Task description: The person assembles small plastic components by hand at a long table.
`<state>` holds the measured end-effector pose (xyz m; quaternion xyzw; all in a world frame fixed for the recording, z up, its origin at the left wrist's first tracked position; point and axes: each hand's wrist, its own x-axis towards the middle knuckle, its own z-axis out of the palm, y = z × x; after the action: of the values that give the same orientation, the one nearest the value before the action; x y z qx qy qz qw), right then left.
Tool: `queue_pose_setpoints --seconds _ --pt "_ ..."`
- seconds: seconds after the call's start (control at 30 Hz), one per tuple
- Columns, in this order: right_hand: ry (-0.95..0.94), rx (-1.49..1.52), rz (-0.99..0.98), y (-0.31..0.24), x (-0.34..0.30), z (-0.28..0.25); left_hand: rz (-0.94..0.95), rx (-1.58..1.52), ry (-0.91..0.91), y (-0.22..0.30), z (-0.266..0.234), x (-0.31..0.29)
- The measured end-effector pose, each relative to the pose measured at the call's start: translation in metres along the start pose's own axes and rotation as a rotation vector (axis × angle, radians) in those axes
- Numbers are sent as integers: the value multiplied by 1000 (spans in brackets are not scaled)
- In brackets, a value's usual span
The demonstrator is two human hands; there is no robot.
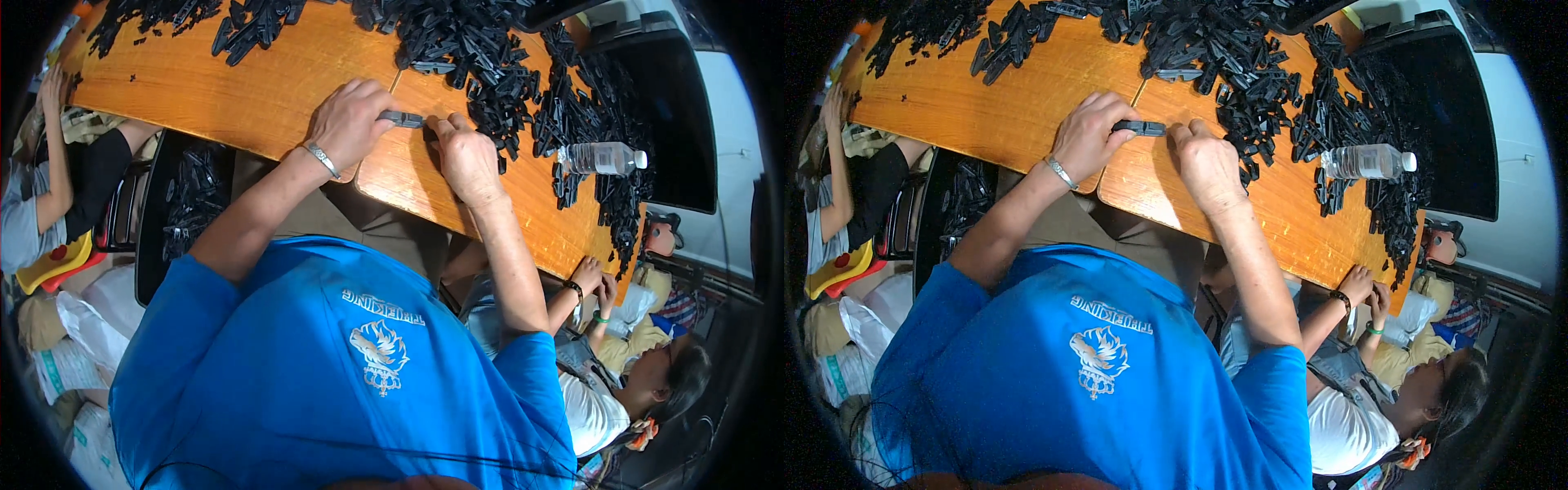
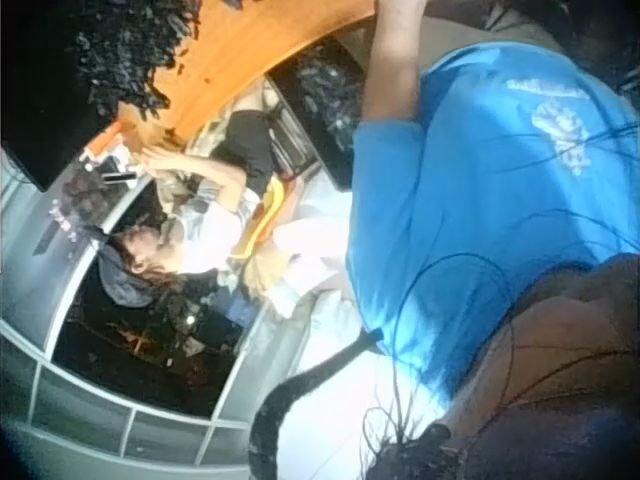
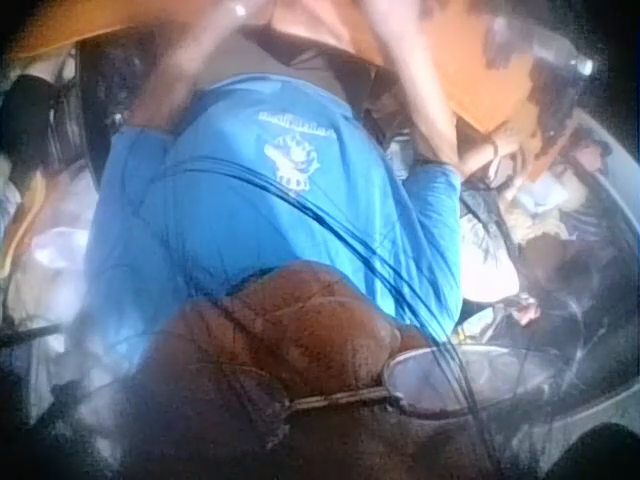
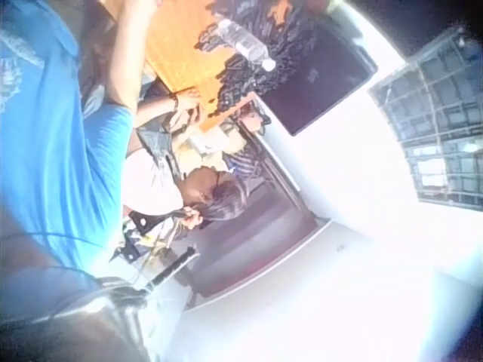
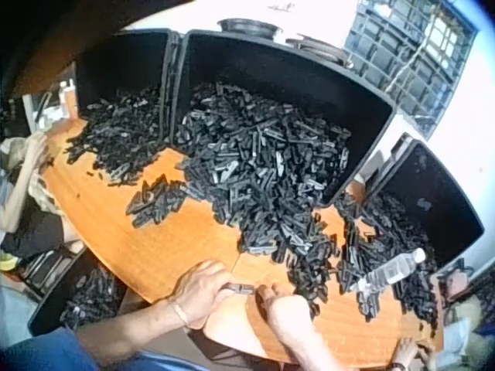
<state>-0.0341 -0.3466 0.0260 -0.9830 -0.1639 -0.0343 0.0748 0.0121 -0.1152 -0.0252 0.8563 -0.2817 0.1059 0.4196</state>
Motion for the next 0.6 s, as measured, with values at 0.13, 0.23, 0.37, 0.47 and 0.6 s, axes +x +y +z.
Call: queue_pose_setpoints --seconds 0.13,0.23,0.37,0.47,0.6 --pt "37 63 16 5 7 -6 33 29 60 -1 -5 -2" --pt "169 296 103 -3 13 3 14 40 47 -2 -5 0" --pt "254 394 37 0 16 14 -7 36 -3 0 -5 4" --pt "213 434 53 9 18 14 -17 25 -8 -3 -6 3" --pt "196 470 -48 16 24 17 -1 -7 -5 1 -5 4"
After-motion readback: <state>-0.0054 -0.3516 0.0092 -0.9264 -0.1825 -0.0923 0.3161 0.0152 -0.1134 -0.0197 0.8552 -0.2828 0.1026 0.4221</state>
